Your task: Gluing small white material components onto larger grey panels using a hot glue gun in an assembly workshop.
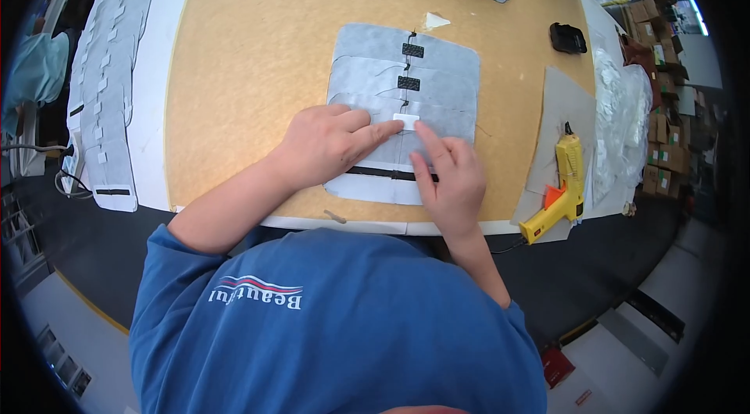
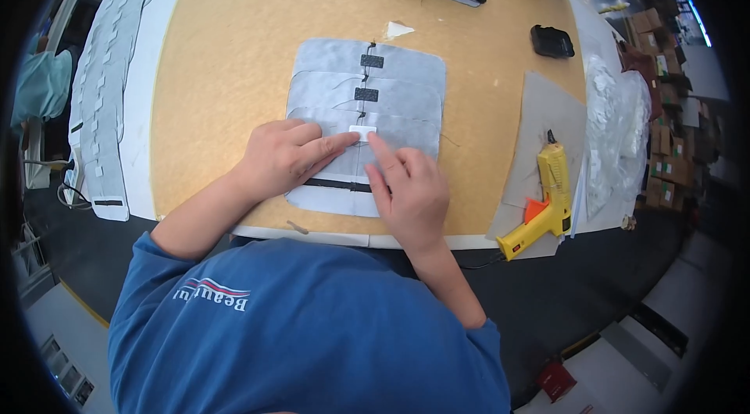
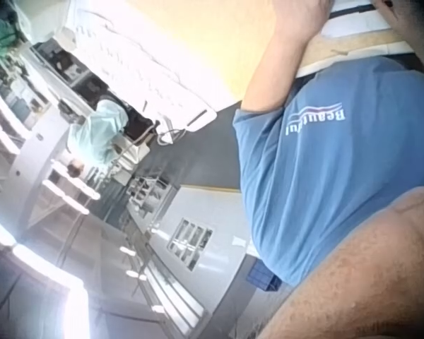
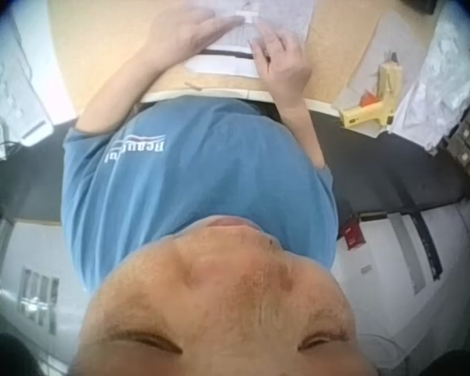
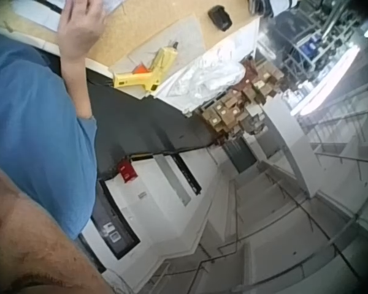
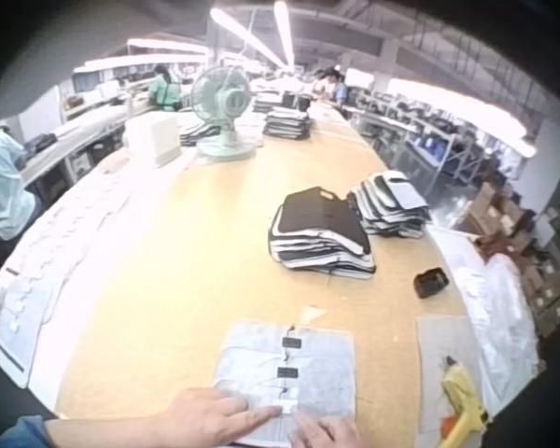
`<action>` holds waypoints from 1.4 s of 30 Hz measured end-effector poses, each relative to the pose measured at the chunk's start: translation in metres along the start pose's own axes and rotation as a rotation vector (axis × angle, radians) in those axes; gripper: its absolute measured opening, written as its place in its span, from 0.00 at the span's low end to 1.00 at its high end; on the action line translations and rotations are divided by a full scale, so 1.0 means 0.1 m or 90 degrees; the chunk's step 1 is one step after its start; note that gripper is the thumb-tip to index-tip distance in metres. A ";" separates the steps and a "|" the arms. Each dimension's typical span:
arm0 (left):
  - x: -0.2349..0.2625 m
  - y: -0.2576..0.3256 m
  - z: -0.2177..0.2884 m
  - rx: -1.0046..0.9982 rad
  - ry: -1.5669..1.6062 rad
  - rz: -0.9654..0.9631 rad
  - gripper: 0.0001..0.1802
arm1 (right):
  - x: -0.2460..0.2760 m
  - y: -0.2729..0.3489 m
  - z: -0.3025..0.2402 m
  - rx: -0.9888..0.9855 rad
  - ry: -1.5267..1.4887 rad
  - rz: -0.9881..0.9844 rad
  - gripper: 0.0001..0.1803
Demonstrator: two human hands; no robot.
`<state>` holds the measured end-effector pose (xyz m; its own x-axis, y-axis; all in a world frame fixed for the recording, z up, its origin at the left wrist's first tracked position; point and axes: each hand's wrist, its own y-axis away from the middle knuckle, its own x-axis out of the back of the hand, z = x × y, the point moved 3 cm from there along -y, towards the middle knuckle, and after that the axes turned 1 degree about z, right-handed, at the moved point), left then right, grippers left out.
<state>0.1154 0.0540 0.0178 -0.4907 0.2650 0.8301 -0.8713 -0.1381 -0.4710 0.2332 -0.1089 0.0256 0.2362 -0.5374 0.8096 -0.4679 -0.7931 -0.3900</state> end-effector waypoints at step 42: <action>0.13 -0.05 0.06 0.116 0.084 -0.132 0.23 | 0.09 0.11 0.16 -0.140 -0.112 0.020 0.30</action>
<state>0.1139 0.0523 0.0325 -0.3072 0.4255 0.8512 -0.9460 -0.2340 -0.2244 0.2438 -0.1272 0.0213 0.3538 -0.6179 0.7022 -0.6461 -0.7043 -0.2941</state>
